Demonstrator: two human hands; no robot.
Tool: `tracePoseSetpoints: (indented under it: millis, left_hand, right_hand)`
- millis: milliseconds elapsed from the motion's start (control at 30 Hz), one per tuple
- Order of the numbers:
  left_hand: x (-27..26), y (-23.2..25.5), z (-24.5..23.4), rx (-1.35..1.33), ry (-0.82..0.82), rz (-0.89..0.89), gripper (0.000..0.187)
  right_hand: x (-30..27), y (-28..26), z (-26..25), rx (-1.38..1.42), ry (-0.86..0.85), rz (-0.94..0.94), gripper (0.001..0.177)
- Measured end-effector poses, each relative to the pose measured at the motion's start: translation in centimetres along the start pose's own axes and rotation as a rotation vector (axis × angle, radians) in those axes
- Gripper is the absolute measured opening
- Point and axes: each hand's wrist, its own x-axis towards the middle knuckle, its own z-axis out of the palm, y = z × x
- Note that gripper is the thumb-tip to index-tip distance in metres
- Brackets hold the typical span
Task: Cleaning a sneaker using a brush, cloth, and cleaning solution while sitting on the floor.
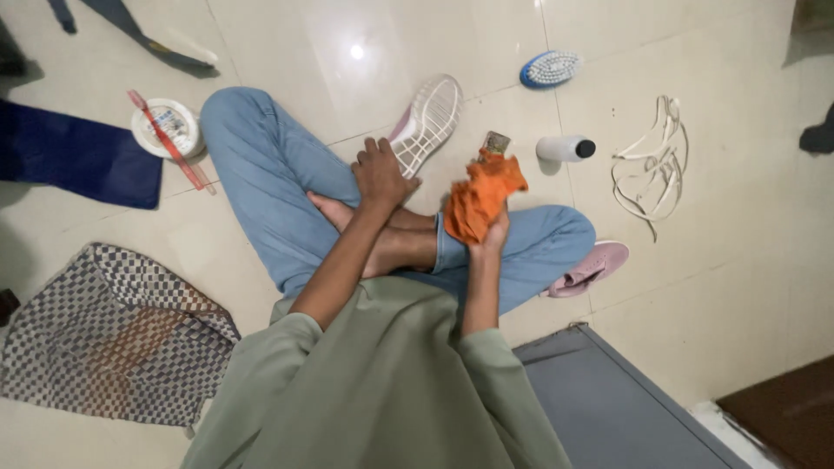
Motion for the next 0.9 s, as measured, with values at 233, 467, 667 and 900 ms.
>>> tracePoseSetpoints:
  millis: [233,467,667,900]
  left_hand:
    - [1.0,0.2,-0.7,-0.1,0.219,-0.067,0.089]
    - [2.2,-1.1,-1.3,-0.143,0.322,-0.159,0.079]
    - [2.0,-2.5,-0.9,-0.291,0.257,-0.223,0.078]
    - [0.0,-1.1,-8.7,-0.613,0.191,-0.367,0.074]
  right_hand:
    - [10.1,13.3,-6.2,-0.602,0.175,-0.173,0.057]
    - [7.4,12.4,4.0,-1.311,-0.107,-0.471,0.075]
    - [9.0,10.7,5.7,-1.629,0.148,-0.622,0.063]
    - [13.1,5.4,8.2,-1.317,0.128,-0.886,0.059]
